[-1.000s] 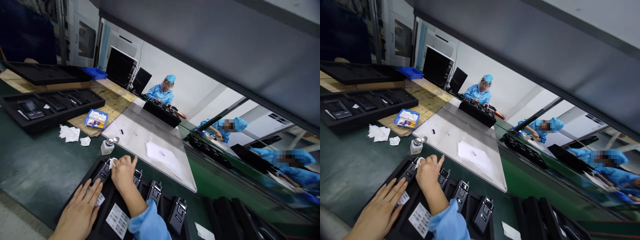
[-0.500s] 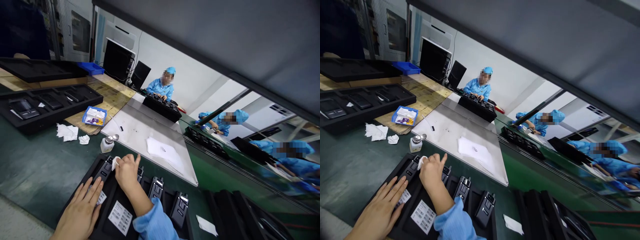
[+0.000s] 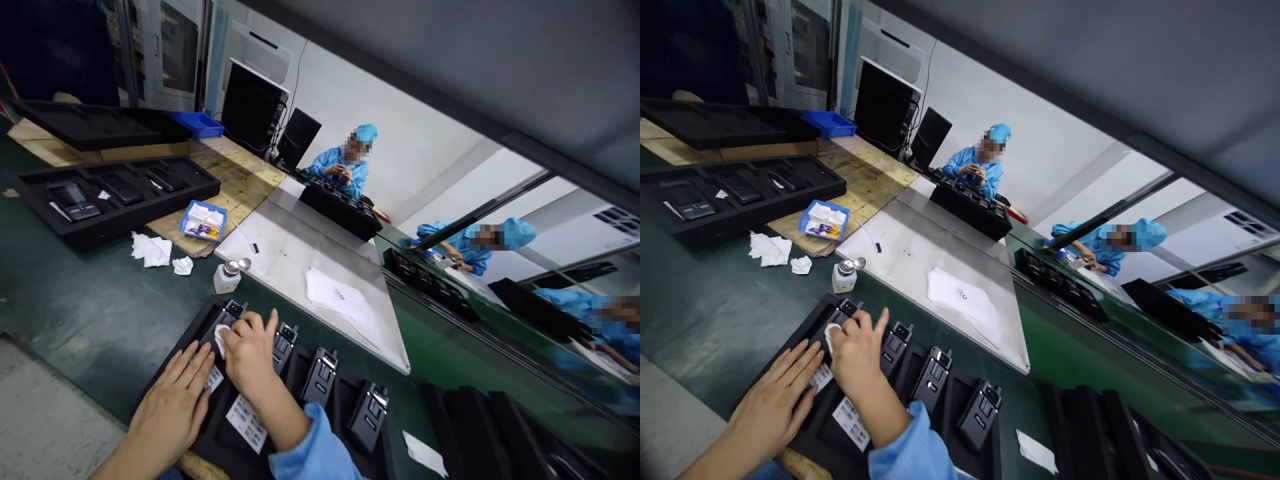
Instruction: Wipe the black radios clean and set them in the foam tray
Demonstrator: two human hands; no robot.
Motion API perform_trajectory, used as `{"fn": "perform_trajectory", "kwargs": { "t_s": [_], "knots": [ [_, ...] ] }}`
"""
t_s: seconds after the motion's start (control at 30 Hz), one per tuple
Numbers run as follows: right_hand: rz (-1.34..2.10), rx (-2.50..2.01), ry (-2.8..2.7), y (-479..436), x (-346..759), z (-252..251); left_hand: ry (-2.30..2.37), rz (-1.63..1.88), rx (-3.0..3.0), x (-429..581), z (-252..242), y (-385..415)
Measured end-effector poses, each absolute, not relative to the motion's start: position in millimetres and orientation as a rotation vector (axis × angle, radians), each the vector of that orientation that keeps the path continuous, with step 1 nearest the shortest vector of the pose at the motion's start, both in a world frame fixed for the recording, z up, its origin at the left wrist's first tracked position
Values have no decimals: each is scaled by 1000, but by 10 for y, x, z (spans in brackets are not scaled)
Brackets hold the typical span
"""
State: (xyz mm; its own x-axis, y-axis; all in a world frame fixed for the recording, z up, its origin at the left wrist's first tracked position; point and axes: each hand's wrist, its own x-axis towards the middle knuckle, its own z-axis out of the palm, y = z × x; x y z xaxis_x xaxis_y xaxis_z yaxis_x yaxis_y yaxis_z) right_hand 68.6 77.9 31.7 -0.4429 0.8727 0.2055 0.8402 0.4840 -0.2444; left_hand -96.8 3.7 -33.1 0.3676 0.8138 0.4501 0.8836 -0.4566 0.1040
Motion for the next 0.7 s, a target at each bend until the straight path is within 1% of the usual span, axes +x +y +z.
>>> {"fn": "perform_trajectory", "kwargs": {
  "t_s": [0.13,0.3,0.47,0.7],
  "knots": [
    [133,-1504,-2404,823,670,337,-1529,-687,-2473,-966,-340,36],
    [128,-1394,-2520,916,520,381,-1523,-636,-2449,-977,-331,45],
    [141,-1476,-2360,752,655,295,-1508,-652,-2456,-966,-346,36],
    [139,-1409,-2459,867,528,336,-1532,-651,-2456,-990,-357,45]
  ]
}}
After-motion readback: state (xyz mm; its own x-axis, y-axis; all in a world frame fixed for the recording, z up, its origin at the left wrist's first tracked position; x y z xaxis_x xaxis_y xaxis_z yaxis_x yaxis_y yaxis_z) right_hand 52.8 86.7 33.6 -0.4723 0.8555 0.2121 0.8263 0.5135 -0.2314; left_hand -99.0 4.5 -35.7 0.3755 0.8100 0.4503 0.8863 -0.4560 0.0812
